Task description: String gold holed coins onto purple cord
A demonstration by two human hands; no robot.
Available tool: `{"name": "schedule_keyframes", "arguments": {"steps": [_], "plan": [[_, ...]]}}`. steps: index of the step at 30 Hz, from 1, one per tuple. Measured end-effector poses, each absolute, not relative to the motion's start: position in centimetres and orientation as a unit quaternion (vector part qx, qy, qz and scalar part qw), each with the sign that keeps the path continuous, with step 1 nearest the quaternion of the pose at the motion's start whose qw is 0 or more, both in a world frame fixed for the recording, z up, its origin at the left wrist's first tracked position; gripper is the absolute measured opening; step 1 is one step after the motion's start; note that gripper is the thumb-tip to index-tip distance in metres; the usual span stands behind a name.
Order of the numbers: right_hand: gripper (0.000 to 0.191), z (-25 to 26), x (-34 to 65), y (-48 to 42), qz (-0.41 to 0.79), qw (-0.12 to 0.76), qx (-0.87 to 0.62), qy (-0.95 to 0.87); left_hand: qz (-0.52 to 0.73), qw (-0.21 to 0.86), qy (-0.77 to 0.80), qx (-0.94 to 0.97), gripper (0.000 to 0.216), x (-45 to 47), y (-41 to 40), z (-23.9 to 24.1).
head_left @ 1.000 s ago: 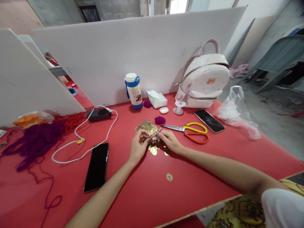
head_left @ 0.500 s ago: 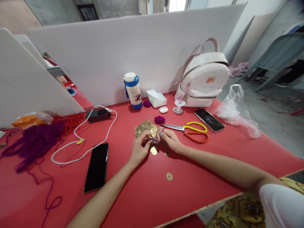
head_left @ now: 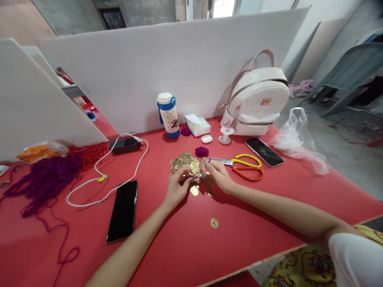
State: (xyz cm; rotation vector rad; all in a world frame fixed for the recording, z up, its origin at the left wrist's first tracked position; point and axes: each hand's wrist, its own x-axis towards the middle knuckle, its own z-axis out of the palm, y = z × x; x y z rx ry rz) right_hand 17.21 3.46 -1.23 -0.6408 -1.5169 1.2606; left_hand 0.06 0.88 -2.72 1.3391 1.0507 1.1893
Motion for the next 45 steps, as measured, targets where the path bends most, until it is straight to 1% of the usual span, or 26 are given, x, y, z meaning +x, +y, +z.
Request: {"name": "schedule_keyframes", "arguments": {"steps": [4,9,13,15,20,24,26,29,30,32,33,34,36,37,38,39,42,43,45], "plan": [[0.044,-0.8,17.2,3.6,0.512,0.513,-0.262,-0.638,0.490,0.540,0.429,0.533,0.012,0.0,0.9,-2.9],[0.048,-0.5,17.3,3.7,0.506,0.517,-0.277,-0.633,0.486,0.539,0.433,0.535,0.012,0.0,0.9,-2.8],[0.048,-0.1,17.3,3.8,0.511,0.506,-0.289,-0.632,0.489,0.543,0.437,0.525,0.012,0.1,0.9,-2.7],[0.048,0.0,17.4,4.1,0.500,0.515,-0.308,-0.625,0.494,0.542,0.444,0.514,0.012,0.0,1.1,-3.0],[0.045,-0.2,17.9,5.5,0.466,0.525,-0.351,-0.619,0.506,0.492,0.491,0.511,0.014,-0.3,1.5,-3.6],[0.039,-0.6,18.6,6.7,0.456,0.514,-0.362,-0.630,0.503,0.533,0.492,0.470,0.023,-0.3,1.4,-3.5],[0.035,-0.7,19.0,7.4,0.412,0.523,-0.369,-0.648,0.505,0.558,0.483,0.448,0.026,-0.2,1.4,-3.3],[0.018,-0.7,19.5,8.2,0.286,0.550,-0.397,-0.677,0.512,0.567,0.474,0.438,0.026,-0.2,1.4,-3.1],[0.019,-0.7,19.6,8.3,0.236,0.562,-0.414,-0.676,0.513,0.563,0.473,0.443,0.026,-0.3,1.4,-3.1],[0.033,-0.6,19.6,8.2,0.152,0.590,-0.440,-0.659,0.519,0.541,0.474,0.462,0.024,-0.4,1.6,-3.0],[0.033,-0.6,19.5,7.8,0.127,0.598,-0.440,-0.657,0.525,0.524,0.473,0.476,0.023,-0.4,1.6,-2.9],[0.028,-0.7,19.4,7.4,0.123,0.595,-0.430,-0.668,0.532,0.504,0.472,0.490,0.021,-0.5,1.7,-2.9],[0.010,-0.9,19.0,6.2,0.173,0.548,-0.392,-0.719,0.546,0.472,0.470,0.508,0.019,-0.6,1.8,-2.8],[0.010,-1.2,18.7,5.6,0.220,0.504,-0.374,-0.747,0.548,0.465,0.472,0.510,0.018,-0.7,1.9,-2.8],[0.013,-1.4,18.4,5.0,0.261,0.455,-0.362,-0.770,0.547,0.463,0.476,0.510,0.017,-0.7,1.9,-2.8],[0.015,-1.7,18.2,4.6,0.282,0.416,-0.357,-0.788,0.545,0.463,0.480,0.508,0.016,-0.7,1.9,-2.8],[0.018,-2.5,17.5,4.0,0.273,0.331,-0.354,-0.831,0.536,0.461,0.491,0.509,0.015,-0.7,1.9,-2.8],[0.020,-2.7,17.3,4.0,0.267,0.314,-0.355,-0.839,0.533,0.460,0.495,0.509,0.014,-0.7,1.9,-2.7],[0.017,-3.0,16.9,4.1,0.274,0.291,-0.355,-0.845,0.529,0.458,0.502,0.509,0.014,-0.7,2.0,-2.7]]}}
